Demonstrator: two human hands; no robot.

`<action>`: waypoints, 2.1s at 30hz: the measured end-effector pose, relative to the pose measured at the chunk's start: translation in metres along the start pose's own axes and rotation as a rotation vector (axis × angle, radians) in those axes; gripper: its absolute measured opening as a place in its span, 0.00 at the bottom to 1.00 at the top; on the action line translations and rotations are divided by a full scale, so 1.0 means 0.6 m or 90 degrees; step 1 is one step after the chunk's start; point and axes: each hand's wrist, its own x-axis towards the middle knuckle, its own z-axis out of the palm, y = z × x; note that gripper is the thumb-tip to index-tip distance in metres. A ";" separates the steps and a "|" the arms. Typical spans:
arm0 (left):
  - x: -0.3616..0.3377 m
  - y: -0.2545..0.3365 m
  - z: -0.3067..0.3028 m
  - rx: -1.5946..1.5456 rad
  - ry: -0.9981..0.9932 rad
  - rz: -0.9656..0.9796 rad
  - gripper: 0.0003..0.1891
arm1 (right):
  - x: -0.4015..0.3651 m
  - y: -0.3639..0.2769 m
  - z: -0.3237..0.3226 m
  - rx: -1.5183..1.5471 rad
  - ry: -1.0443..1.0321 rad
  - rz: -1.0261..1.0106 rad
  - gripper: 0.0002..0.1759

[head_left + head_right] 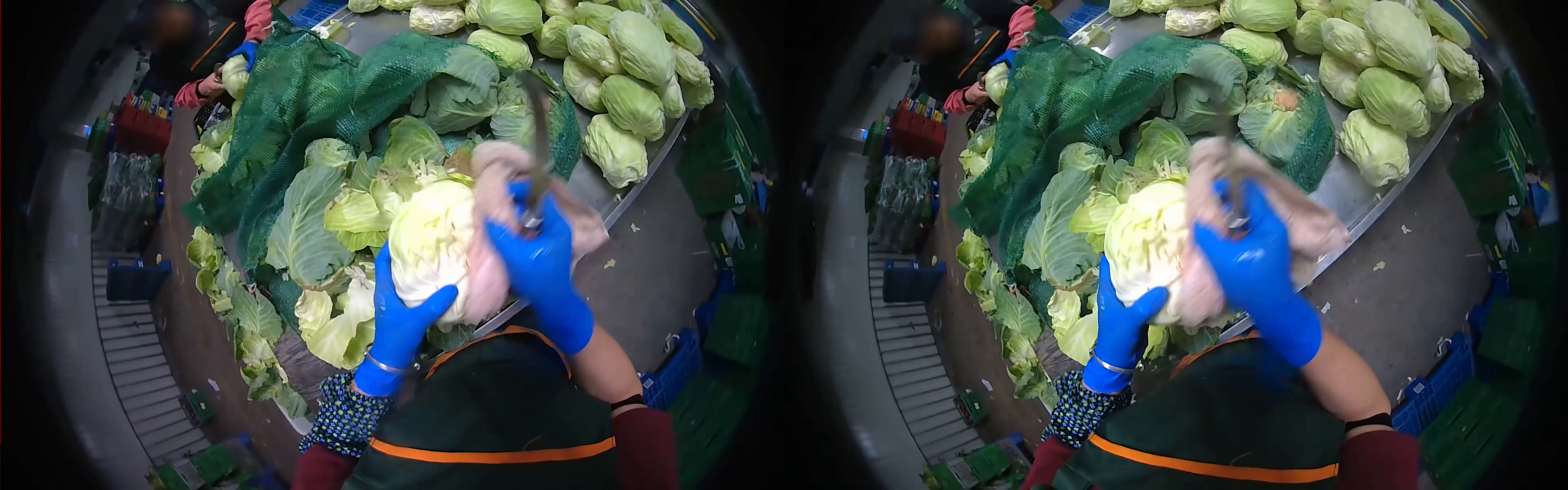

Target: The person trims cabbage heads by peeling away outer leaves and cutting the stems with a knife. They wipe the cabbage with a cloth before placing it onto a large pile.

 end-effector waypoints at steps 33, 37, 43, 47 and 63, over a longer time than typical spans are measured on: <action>0.012 0.035 -0.011 -0.311 -0.087 -0.133 0.43 | -0.019 0.028 -0.089 0.476 -0.205 0.551 0.36; 0.035 0.070 -0.023 0.343 -0.078 0.209 0.32 | -0.028 0.023 -0.066 0.485 -0.227 0.504 0.36; -0.074 0.092 -0.045 0.087 -0.275 -0.209 0.24 | -0.047 0.088 -0.051 0.630 -0.078 0.684 0.25; -0.046 0.145 -0.101 0.360 0.029 0.119 0.44 | -0.047 0.094 -0.063 0.613 -0.046 0.634 0.23; -0.092 0.071 -0.097 -0.267 0.086 -0.236 0.48 | 0.003 -0.062 -0.083 -0.365 -0.532 -0.216 0.25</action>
